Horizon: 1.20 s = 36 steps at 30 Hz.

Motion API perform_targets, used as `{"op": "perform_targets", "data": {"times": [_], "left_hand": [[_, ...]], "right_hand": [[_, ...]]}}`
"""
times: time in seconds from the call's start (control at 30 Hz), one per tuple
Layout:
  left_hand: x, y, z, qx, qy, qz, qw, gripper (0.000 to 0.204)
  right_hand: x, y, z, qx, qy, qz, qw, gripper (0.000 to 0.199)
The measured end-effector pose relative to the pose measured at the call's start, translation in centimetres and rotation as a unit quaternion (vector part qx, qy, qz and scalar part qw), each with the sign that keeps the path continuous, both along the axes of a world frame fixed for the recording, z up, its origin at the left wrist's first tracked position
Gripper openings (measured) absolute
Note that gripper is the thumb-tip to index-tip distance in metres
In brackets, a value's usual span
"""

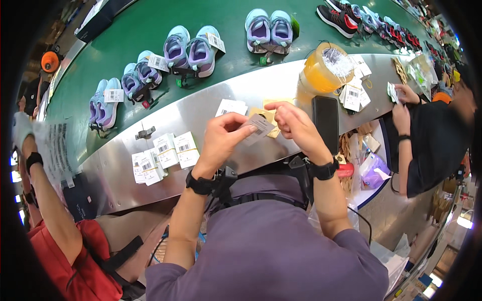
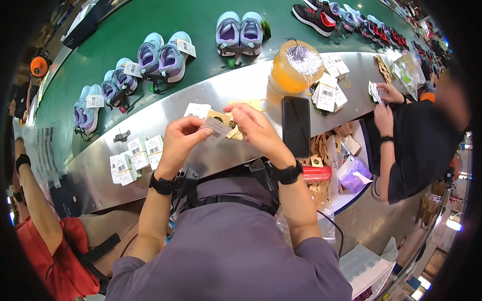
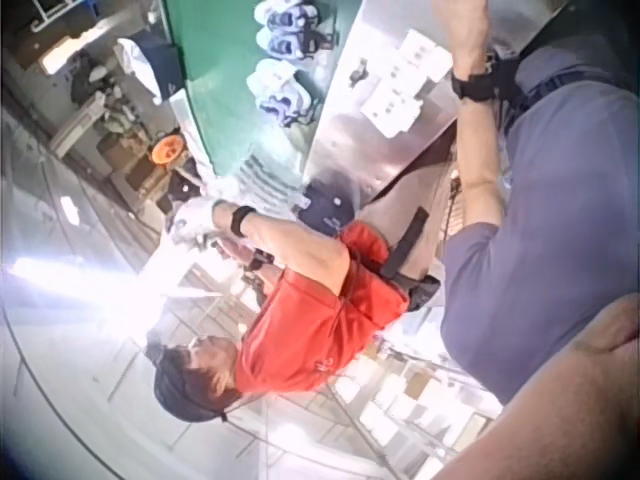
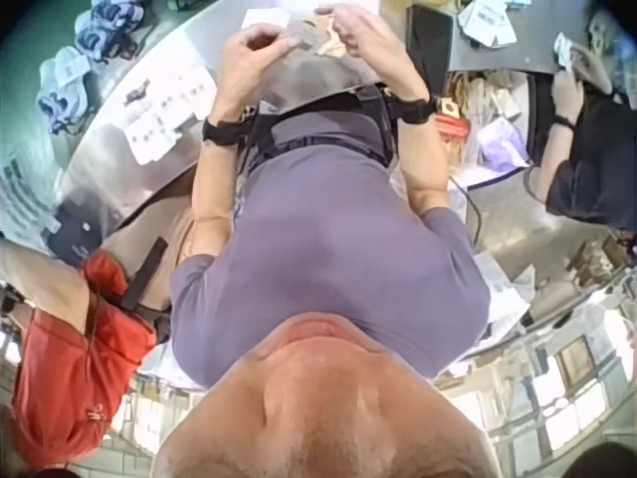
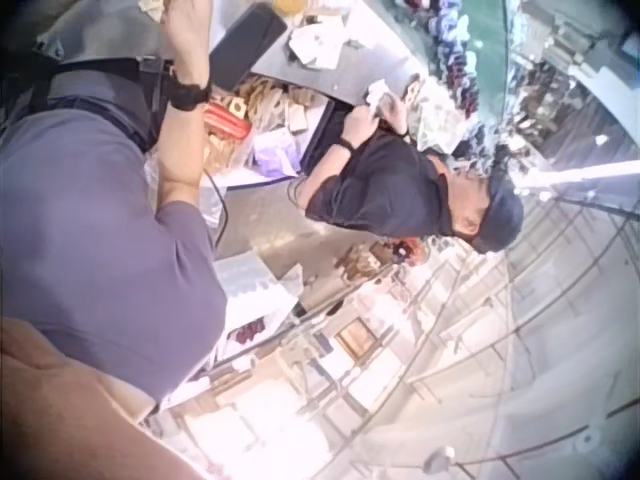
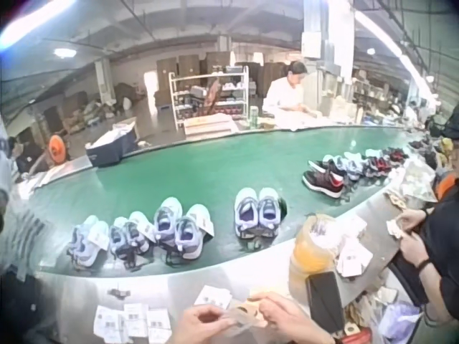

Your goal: The person attaches price tags to a series of shoes arranged on a green conveyor belt. They pick up a tag, peel the backing, and affix it to the shoe's tongue or side, repeating this process for multiple pairs of footwear.

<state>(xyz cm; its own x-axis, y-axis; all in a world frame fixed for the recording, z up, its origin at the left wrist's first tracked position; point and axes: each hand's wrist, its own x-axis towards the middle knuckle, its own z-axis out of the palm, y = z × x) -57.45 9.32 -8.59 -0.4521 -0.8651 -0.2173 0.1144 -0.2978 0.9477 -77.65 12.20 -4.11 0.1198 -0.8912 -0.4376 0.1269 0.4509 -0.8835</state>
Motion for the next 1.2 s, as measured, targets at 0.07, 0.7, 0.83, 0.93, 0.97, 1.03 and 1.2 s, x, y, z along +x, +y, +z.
{"op": "perform_targets", "data": {"times": [0.07,0.7,0.83,0.93,0.97,1.03,1.2], "left_hand": [[-0.5,0.3,0.6,0.021,0.07,0.072,0.995,0.024],[-3.6,0.9,0.6,-0.049,0.016,0.111,0.992,0.018],[-3.9,0.7,0.7,-0.096,-0.03,0.098,0.99,0.018],[-4.4,0.4,1.3,-0.133,-0.065,0.087,0.985,0.015],[-4.5,0.4,1.5,-0.148,-0.078,0.083,0.982,0.015],[-5.0,0.5,1.9,-0.225,-0.112,0.102,0.963,0.015],[-5.1,-0.5,3.4,-0.484,-0.192,0.134,0.843,0.018]], "right_hand": [[-0.2,0.3,0.2,-0.062,0.042,-0.03,0.997,0.024],[2.3,-0.3,0.3,-0.32,0.367,-0.051,0.872,0.018],[1.5,-0.4,0.9,-0.28,0.358,-0.026,0.89,0.018],[0.9,-0.5,1.2,-0.261,0.347,-0.037,0.9,0.018],[0.9,-0.3,1.2,-0.257,0.343,-0.045,0.902,0.018],[0.5,-0.3,1.3,-0.257,0.35,-0.054,0.899,0.018],[-1.0,-0.4,2.4,-0.252,0.29,-0.002,0.923,0.016]]}}
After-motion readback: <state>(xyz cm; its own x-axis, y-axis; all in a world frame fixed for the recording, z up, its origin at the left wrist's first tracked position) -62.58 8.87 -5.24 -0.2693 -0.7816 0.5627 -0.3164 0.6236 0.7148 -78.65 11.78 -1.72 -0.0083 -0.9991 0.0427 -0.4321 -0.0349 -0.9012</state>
